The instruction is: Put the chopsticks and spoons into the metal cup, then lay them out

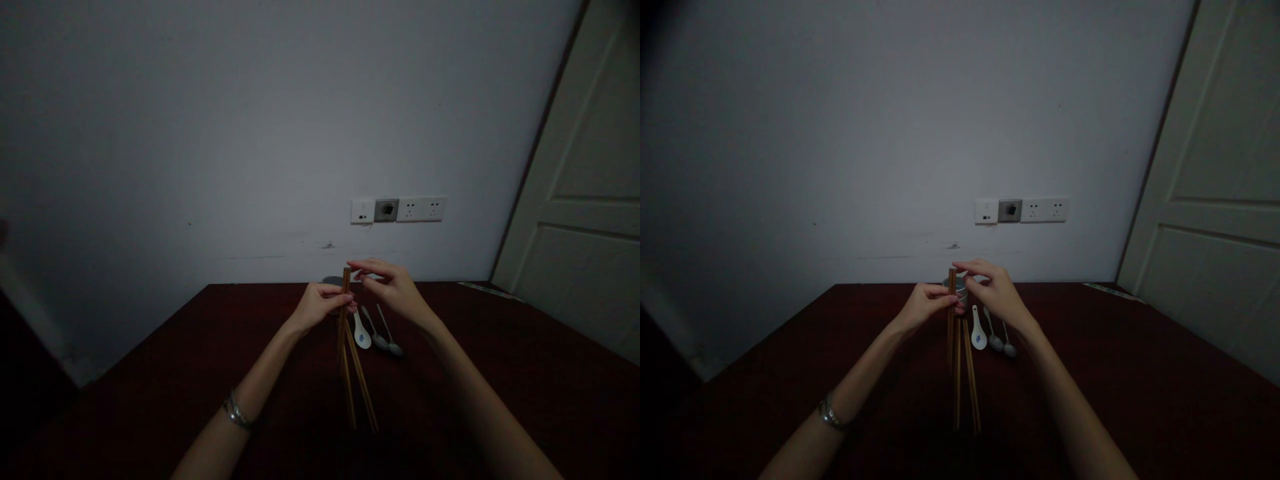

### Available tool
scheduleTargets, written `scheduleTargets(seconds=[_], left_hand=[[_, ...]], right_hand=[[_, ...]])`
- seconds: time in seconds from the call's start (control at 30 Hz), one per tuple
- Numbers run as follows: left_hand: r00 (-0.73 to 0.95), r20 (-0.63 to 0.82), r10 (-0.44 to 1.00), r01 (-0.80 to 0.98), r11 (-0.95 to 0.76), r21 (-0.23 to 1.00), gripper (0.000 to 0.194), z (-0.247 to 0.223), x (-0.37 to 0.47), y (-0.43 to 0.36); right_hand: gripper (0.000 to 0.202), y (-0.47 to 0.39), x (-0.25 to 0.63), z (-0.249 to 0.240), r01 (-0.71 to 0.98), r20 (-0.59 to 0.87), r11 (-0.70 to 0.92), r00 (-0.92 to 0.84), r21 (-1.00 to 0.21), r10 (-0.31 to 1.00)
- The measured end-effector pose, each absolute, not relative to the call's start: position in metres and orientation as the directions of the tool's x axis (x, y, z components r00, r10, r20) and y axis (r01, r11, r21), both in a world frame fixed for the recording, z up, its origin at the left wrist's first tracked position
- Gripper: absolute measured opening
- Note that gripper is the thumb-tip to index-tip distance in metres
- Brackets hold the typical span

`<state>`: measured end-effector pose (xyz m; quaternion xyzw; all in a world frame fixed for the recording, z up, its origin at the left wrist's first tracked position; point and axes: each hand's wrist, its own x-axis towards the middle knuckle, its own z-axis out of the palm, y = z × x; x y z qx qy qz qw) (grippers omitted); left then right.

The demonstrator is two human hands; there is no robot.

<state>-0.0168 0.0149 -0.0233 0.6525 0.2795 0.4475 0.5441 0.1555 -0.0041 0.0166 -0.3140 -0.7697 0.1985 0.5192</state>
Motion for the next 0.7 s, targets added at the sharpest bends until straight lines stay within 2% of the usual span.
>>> scheduleTargets(seconds=[0.1, 0.23, 0.37, 0.7], left_hand=[[0.444, 0.288, 0.848, -0.106, -0.27, 0.957, 0.029, -0.023, -0.017, 0.015], [0.435, 0.315, 0.843, -0.103, -0.301, 0.948, 0.031, -0.024, -0.017, 0.015], [0.448, 0.338, 0.828, -0.068, -0.345, 0.936, 0.03, -0.024, -0.018, 0.015], [0.48, 0.348, 0.805, -0.076, -0.358, 0.931, 0.024, -0.025, -0.017, 0.015]], right_hand=[[0.026, -0.004, 0.153, 0.018, 0.25, 0.634, 0.664, -0.199, -0.704, 0.747], [0.025, -0.007, 0.149, 0.021, 0.263, 0.603, 0.602, -0.086, -0.754, 0.793], [0.03, -0.008, 0.146, 0.022, 0.236, 0.528, 0.532, -0.083, -0.814, 0.845], [0.029, -0.006, 0.14, 0.018, 0.164, 0.456, 0.466, -0.097, -0.869, 0.885]])
